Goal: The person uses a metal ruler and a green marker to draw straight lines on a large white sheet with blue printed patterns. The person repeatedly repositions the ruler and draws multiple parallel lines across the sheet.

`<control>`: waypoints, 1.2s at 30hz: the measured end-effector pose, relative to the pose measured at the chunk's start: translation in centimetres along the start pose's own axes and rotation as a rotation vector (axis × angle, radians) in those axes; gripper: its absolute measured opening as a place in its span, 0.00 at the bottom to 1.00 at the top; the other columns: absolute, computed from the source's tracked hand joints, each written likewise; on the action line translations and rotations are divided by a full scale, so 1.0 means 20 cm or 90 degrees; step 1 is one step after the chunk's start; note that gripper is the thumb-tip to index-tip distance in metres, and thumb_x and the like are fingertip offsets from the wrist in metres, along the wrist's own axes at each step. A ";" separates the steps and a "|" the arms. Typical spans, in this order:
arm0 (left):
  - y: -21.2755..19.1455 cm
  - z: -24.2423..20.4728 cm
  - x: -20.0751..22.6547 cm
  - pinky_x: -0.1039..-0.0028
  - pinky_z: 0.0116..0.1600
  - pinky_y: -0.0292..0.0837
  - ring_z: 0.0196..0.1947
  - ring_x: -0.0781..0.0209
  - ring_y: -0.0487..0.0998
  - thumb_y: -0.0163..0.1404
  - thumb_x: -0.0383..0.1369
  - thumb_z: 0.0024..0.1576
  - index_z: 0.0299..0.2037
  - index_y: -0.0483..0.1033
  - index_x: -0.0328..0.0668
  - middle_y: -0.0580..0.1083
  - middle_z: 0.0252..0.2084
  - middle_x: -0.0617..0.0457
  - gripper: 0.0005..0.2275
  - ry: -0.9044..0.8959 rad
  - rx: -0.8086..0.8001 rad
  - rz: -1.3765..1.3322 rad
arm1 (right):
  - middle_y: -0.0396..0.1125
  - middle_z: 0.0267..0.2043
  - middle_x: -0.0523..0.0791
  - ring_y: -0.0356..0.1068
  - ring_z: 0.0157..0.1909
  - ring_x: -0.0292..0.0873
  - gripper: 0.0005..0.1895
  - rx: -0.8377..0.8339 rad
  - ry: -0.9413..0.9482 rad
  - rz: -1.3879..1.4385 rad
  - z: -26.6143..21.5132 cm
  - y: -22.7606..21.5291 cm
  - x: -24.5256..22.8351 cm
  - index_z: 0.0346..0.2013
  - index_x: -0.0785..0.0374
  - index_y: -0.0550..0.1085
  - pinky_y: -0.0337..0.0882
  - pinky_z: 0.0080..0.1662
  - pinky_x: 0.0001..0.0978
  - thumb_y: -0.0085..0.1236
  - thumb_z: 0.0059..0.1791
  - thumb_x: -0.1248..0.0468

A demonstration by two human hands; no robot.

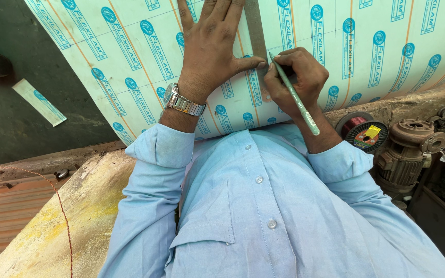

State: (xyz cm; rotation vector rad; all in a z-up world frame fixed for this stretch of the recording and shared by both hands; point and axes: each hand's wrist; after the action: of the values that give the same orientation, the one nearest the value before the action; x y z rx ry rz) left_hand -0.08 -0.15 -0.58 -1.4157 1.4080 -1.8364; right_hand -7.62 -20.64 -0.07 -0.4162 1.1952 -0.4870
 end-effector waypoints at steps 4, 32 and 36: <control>-0.01 0.00 0.00 0.31 0.72 0.20 0.75 0.49 0.57 0.66 0.69 0.42 0.74 0.57 0.43 0.62 0.73 0.47 0.56 0.001 0.001 -0.002 | 0.73 0.33 0.51 0.76 0.32 0.42 0.05 0.001 0.010 0.000 0.00 0.00 0.00 0.35 0.70 0.74 0.76 0.33 0.30 0.64 0.48 0.74; -0.19 0.07 0.12 0.27 0.72 0.16 0.79 0.61 0.40 0.67 0.62 0.31 0.76 0.49 0.49 0.45 0.80 0.60 0.61 -0.068 -0.066 -0.001 | 0.71 0.28 0.50 0.73 0.28 0.43 0.06 -0.026 0.084 -0.031 0.13 -0.02 -0.15 0.32 0.70 0.75 0.73 0.32 0.33 0.66 0.44 0.72; -0.18 0.07 0.12 0.26 0.72 0.17 0.78 0.62 0.41 0.67 0.61 0.34 0.74 0.52 0.50 0.46 0.79 0.60 0.57 -0.073 -0.056 0.006 | 0.72 0.28 0.50 0.75 0.29 0.43 0.05 -0.033 0.075 -0.032 0.22 -0.01 -0.12 0.32 0.69 0.75 0.74 0.34 0.33 0.64 0.44 0.72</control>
State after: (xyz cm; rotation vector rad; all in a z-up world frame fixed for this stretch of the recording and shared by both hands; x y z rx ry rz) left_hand 1.08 -1.31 3.60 -1.5290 1.4505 -1.6784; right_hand -4.20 -19.15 3.31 -0.4683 1.3158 -0.5296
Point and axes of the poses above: each hand's wrist, its own z-axis towards the middle knuckle, its own y-axis out of the palm, x = y × z
